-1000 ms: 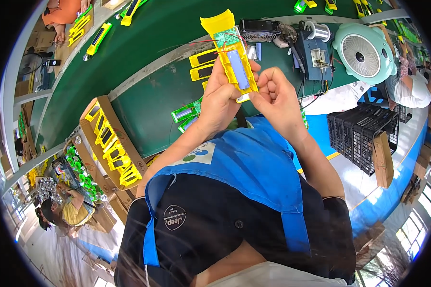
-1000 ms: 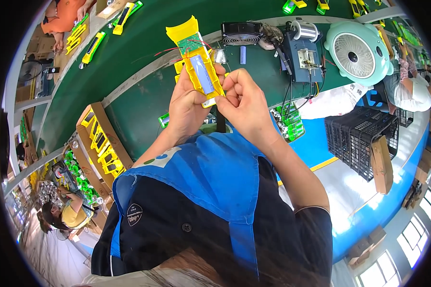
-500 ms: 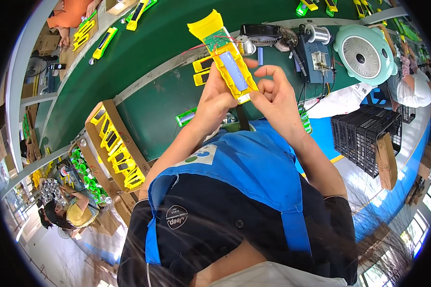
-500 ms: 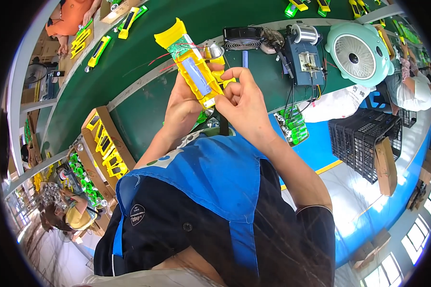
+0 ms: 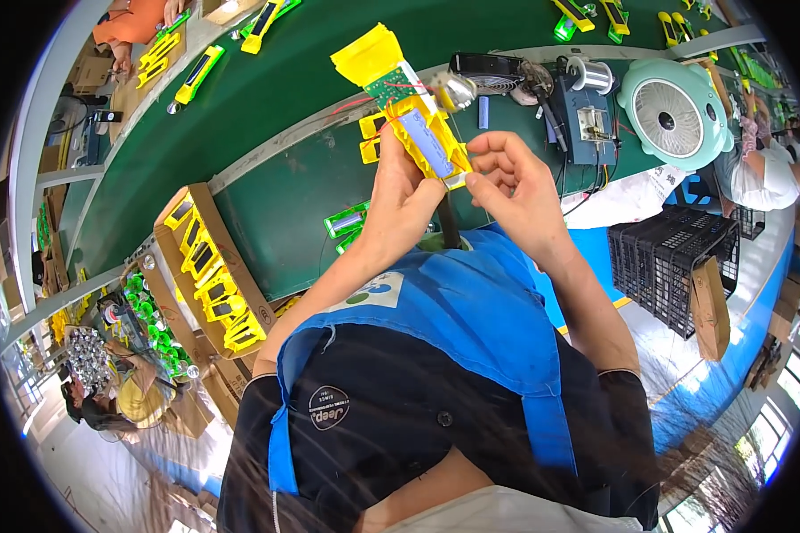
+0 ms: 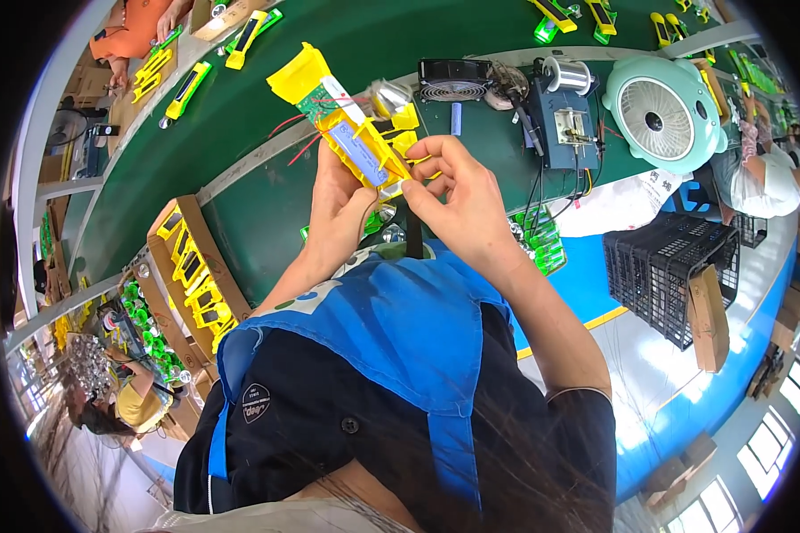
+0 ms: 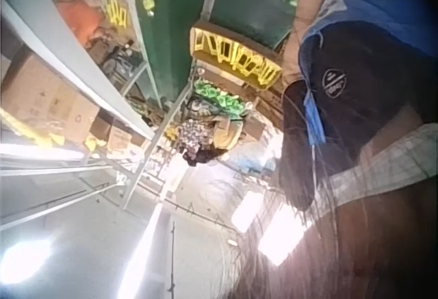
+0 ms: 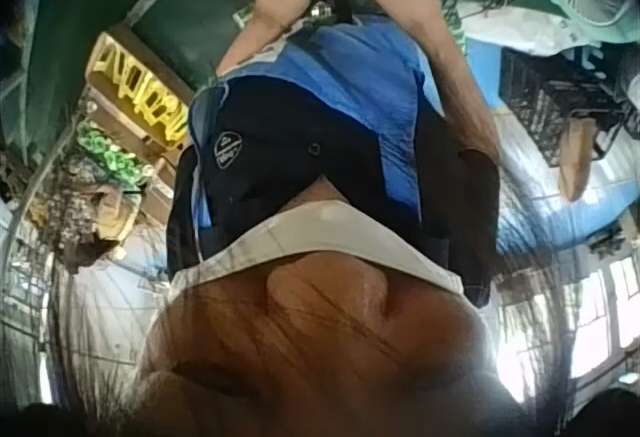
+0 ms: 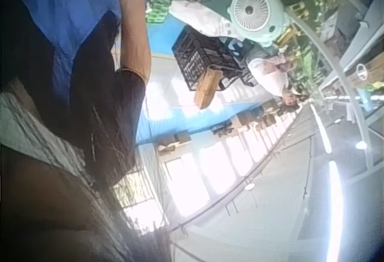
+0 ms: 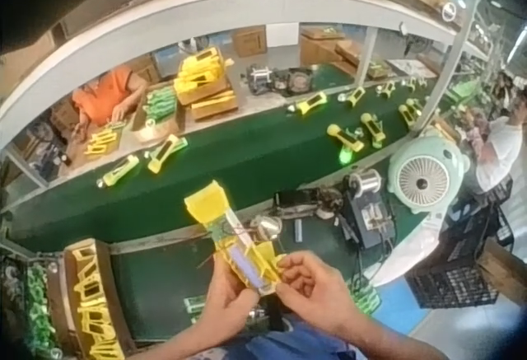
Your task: Soldering wires to circuit boards and assembling components into flashlight casings on a production line.
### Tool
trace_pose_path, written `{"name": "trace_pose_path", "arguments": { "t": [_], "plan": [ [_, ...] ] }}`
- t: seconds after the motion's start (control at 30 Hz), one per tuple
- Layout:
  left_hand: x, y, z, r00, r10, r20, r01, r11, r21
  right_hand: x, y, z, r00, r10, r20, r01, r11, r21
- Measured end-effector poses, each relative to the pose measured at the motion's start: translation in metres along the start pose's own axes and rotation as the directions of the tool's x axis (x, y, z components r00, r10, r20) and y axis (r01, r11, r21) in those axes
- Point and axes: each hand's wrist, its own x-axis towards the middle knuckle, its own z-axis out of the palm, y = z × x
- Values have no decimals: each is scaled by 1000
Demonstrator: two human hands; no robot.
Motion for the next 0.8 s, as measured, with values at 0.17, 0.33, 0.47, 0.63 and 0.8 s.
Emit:
{"name": "trace_pose_path", "arguments": {
  "t": [0.17, 0.33, 0.47, 0.63, 0.8],
  "plan": [
    [-5, -10, -2, 995, 100, 25, -101, 994, 31, -3, -14, 8, 988, -144, -50, 126, 956, -265],
    [-12, -15, -9, 996, 85, 24, -87, 989, 119, -2, 1, 21, 985, -164, -55, 145, 956, -255],
    [-21, -7, -9, 996, 94, 10, -94, 990, 106, -1, 8, 31, 988, -136, -79, 130, 989, -77],
    [-17, 19, -10, 993, 120, 18, -121, 991, 55, 1, -9, 43, 978, -187, -91, 192, 980, 46],
    [-40, 65, -23, 995, 101, -24, -98, 991, 87, 1, -36, 59, 963, -259, 80, 241, 953, 184]
  ]
}}
